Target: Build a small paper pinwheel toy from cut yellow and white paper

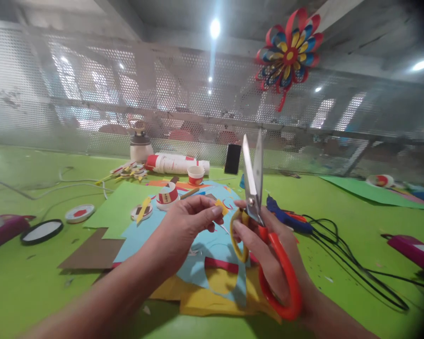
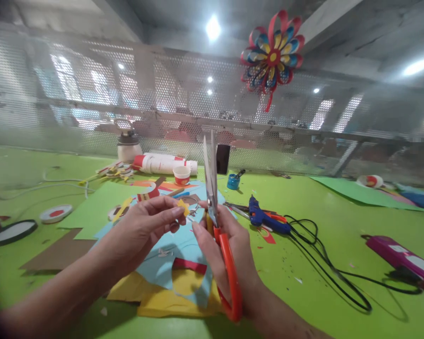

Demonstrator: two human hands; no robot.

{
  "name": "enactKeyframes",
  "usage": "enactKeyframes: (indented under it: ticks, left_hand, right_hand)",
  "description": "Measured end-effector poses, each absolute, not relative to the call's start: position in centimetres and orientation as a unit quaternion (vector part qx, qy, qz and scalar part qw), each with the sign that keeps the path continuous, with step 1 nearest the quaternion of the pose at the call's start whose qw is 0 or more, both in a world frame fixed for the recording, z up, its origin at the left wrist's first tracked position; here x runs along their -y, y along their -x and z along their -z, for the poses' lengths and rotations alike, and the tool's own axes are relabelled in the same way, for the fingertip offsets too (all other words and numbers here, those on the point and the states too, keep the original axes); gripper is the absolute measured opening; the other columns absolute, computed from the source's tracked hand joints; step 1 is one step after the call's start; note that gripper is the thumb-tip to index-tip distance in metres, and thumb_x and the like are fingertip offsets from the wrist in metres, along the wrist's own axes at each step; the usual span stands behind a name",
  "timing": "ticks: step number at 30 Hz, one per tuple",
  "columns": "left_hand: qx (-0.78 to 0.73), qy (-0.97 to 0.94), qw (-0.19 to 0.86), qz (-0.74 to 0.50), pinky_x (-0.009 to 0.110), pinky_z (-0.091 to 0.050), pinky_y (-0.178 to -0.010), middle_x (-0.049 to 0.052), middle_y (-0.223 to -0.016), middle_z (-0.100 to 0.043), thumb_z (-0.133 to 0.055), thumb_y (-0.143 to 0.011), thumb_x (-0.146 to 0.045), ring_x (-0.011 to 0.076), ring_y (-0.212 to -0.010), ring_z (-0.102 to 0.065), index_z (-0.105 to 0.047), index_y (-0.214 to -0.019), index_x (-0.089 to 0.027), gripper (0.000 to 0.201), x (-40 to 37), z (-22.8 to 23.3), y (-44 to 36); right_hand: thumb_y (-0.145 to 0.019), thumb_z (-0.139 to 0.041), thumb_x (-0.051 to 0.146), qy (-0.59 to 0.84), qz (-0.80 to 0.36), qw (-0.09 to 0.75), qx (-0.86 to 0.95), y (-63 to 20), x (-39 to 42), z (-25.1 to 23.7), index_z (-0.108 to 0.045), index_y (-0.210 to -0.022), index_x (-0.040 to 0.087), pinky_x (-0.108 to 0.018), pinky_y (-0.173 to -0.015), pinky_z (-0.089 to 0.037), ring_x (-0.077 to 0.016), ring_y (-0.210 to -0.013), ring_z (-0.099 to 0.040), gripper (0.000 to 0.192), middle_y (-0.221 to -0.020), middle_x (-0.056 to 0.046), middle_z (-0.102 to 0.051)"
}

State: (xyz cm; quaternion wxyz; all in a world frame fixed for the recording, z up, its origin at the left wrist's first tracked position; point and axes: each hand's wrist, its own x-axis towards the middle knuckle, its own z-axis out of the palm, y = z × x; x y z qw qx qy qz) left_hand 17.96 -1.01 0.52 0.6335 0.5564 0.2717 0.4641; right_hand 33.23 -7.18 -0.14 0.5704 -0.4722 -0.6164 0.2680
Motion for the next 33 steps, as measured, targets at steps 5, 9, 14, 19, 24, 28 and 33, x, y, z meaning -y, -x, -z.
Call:
enactKeyframes:
  ticks: [5, 9, 14, 19, 24, 28, 33]
  left_hand:
    - [-0.255, -0.557, 0.599, -0.516, 0.026, -0.04, -0.066, 0.001, -0.073, -0.063, -0.069, -0.074, -0.03, 0.0108, -0.066, -0.054, -0.06, -0.075, -0.016, 0.017, -0.1, -2.5, -15.9]
    - [-0.251, -0.547, 0.6, -0.527, 0.026, -0.041, -0.066, 0.001, -0.071, -0.063, -0.068, -0.074, -0.028, 0.0108, -0.066, -0.056, -0.059, -0.075, -0.015, 0.016, -0.5, -3.5, -14.8]
    - [-0.262, -0.562, 0.596, -0.51, 0.026, -0.038, -0.063, 0.001, -0.068, -0.061, -0.069, -0.072, -0.027, 0.0098, -0.062, -0.052, -0.059, -0.072, -0.014, 0.017, -0.5, -3.7, -14.4]
    - [-0.269, -0.567, 0.598, -0.499, 0.025, -0.035, -0.059, 0.001, -0.064, -0.061, -0.068, -0.071, -0.025, 0.0103, -0.061, -0.051, -0.059, -0.067, -0.014, 0.015, -0.6, -3.5, -14.5]
    - [-0.276, -0.552, 0.61, -0.497, 0.026, -0.036, -0.059, 0.001, -0.063, -0.061, -0.069, -0.07, -0.025, 0.0107, -0.061, -0.052, -0.059, -0.067, -0.014, 0.015, -0.8, -3.4, -14.5]
    - [-0.272, -0.542, 0.619, -0.5, 0.026, -0.036, -0.059, 0.001, -0.062, -0.06, -0.069, -0.069, -0.024, 0.0106, -0.06, -0.052, -0.058, -0.067, -0.013, 0.016, -0.8, -3.3, -14.6]
    - [-0.265, -0.535, 0.625, -0.502, 0.026, -0.037, -0.059, 0.002, -0.064, -0.061, -0.069, -0.069, -0.023, 0.0105, -0.06, -0.053, -0.058, -0.068, -0.014, 0.014, -0.7, -3.2, -14.7]
  right_hand:
    - [-0.084, -0.053, 0.043, 0.469, -0.277, 0.45, 0.708, -33.7, 6.9, -0.1, -0.056, -0.098, 0.019, -0.024, -0.047, -0.037, -0.0115, -0.054, -0.042, 0.028, -0.066, 0.001, -0.049]
    - [-0.082, -0.052, 0.05, 0.425, -0.268, 0.429, 0.75, -33.9, 6.5, 1.0, -0.055, -0.101, 0.018, -0.025, -0.047, -0.031, -0.011, -0.053, -0.039, 0.037, -0.066, 0.001, -0.047]
    - [-0.083, -0.048, 0.051, 0.426, -0.242, 0.41, 0.769, -34.1, 6.5, 1.5, -0.056, -0.1, 0.021, -0.026, -0.049, -0.028, -0.0132, -0.055, -0.041, 0.036, -0.065, 0.0, -0.05]
    - [-0.085, -0.046, 0.052, 0.431, -0.228, 0.408, 0.772, -34.3, 6.5, 1.7, -0.056, -0.107, 0.02, -0.025, -0.05, -0.029, -0.0121, -0.054, -0.039, 0.04, -0.061, 0.002, -0.047]
    - [-0.086, -0.041, 0.057, 0.461, -0.204, 0.391, 0.77, -34.3, 6.6, 1.7, -0.058, -0.108, 0.018, -0.024, -0.05, -0.03, -0.0118, -0.053, -0.038, 0.048, -0.059, 0.003, -0.042]
    - [-0.085, -0.034, 0.063, 0.476, -0.201, 0.378, 0.768, -34.2, 6.7, 1.6, -0.058, -0.11, 0.018, -0.024, -0.051, -0.031, -0.0127, -0.053, -0.039, 0.057, -0.058, 0.003, -0.04]
    - [-0.086, -0.036, 0.061, 0.472, -0.208, 0.39, 0.763, -34.0, 6.7, 1.7, -0.059, -0.105, 0.017, -0.024, -0.049, -0.031, -0.0117, -0.051, -0.038, 0.053, -0.057, 0.003, -0.041]
